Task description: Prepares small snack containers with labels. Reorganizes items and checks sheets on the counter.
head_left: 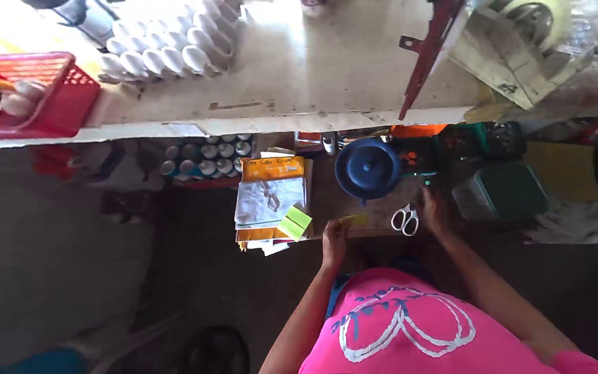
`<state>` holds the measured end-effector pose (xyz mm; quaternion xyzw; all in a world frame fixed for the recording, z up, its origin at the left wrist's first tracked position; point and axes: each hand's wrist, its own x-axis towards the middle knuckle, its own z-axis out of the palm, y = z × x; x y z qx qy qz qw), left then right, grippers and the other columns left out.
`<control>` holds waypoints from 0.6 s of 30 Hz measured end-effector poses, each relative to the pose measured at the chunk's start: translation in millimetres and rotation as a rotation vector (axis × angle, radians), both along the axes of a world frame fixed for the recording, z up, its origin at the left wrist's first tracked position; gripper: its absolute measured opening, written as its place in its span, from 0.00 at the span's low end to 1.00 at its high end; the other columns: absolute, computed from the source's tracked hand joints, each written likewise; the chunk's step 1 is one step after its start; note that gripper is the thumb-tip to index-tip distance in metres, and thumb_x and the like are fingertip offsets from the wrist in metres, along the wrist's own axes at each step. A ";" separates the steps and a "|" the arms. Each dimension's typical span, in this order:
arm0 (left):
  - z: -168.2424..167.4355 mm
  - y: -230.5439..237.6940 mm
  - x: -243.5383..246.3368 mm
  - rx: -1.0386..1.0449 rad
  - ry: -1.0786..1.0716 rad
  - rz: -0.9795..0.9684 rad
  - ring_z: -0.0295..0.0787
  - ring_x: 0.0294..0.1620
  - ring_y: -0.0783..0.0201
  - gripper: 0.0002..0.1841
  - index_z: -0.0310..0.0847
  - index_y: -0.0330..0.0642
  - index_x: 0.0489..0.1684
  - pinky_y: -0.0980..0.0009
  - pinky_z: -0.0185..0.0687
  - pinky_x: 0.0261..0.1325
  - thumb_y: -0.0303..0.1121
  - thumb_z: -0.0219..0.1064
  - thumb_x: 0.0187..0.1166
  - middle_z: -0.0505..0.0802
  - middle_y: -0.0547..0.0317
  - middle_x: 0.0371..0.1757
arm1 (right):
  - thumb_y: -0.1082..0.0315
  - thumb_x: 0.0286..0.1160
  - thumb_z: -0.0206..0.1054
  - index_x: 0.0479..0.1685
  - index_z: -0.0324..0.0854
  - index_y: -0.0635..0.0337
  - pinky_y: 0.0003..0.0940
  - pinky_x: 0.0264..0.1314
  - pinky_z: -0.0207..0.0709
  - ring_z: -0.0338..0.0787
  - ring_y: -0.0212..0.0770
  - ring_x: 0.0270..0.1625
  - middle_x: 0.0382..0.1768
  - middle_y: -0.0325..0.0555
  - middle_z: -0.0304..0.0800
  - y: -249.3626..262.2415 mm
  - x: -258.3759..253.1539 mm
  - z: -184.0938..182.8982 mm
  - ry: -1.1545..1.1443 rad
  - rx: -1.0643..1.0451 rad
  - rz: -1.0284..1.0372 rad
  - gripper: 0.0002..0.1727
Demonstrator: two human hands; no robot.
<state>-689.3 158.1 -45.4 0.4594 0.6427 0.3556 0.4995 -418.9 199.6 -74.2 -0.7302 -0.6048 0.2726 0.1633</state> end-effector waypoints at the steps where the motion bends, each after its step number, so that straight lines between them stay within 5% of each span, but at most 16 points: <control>1: -2.4 0.8 1.0 0.011 0.037 -0.063 0.89 0.46 0.68 0.12 0.85 0.24 0.50 0.70 0.84 0.56 0.27 0.63 0.84 0.92 0.46 0.45 | 0.62 0.84 0.63 0.87 0.61 0.71 0.60 0.84 0.66 0.73 0.70 0.81 0.80 0.76 0.69 2.0 20.7 -6.7 -0.090 -0.123 -0.053 0.35; 3: -7.5 2.3 9.1 0.004 0.013 -0.118 0.90 0.43 0.72 0.12 0.85 0.26 0.52 0.72 0.85 0.53 0.28 0.65 0.82 0.93 0.51 0.43 | 0.58 0.86 0.63 0.91 0.54 0.69 0.60 0.84 0.65 0.72 0.70 0.82 0.82 0.75 0.66 4.4 37.9 -18.6 -0.146 -0.287 -0.142 0.39; 7: -6.2 2.5 26.9 -0.062 -0.068 -0.256 0.88 0.41 0.73 0.11 0.85 0.27 0.50 0.72 0.84 0.51 0.29 0.63 0.84 0.92 0.54 0.41 | 0.59 0.89 0.59 0.84 0.65 0.70 0.59 0.82 0.67 0.78 0.65 0.78 0.76 0.71 0.77 6.8 36.7 -14.0 -0.039 -0.408 -0.193 0.31; 10: 1.4 1.1 38.1 0.001 -0.157 -0.484 0.84 0.68 0.64 0.12 0.87 0.24 0.48 0.68 0.80 0.72 0.27 0.67 0.78 0.87 0.43 0.68 | 0.60 0.83 0.67 0.76 0.73 0.70 0.58 0.76 0.74 0.85 0.61 0.68 0.65 0.68 0.85 -3.3 34.8 13.2 0.291 -0.297 -0.216 0.28; 13: 19.3 2.8 58.8 0.243 -0.097 -0.712 0.68 0.86 0.51 0.10 0.92 0.29 0.40 0.59 0.68 0.84 0.31 0.73 0.74 0.72 0.34 0.84 | 0.68 0.75 0.73 0.69 0.76 0.75 0.39 0.70 0.81 0.89 0.43 0.60 0.58 0.61 0.89 -31.9 22.1 64.4 0.701 -0.056 -0.135 0.27; 15: 36.1 7.4 78.4 0.448 -0.022 -0.804 0.71 0.84 0.47 0.08 0.95 0.37 0.41 0.57 0.68 0.84 0.32 0.74 0.73 0.77 0.32 0.80 | 0.73 0.69 0.73 0.56 0.79 0.73 0.28 0.62 0.85 0.91 0.30 0.53 0.50 0.47 0.92 -48.5 20.1 86.8 0.911 0.108 -0.050 0.18; 18: 62.1 19.7 111.0 0.704 0.079 -0.855 0.89 0.61 0.56 0.06 0.96 0.42 0.38 0.66 0.84 0.66 0.33 0.73 0.74 0.90 0.39 0.60 | 0.72 0.65 0.76 0.49 0.81 0.68 0.21 0.52 0.82 0.87 0.22 0.44 0.42 0.38 0.89 -57.0 35.6 110.5 0.940 0.238 0.031 0.15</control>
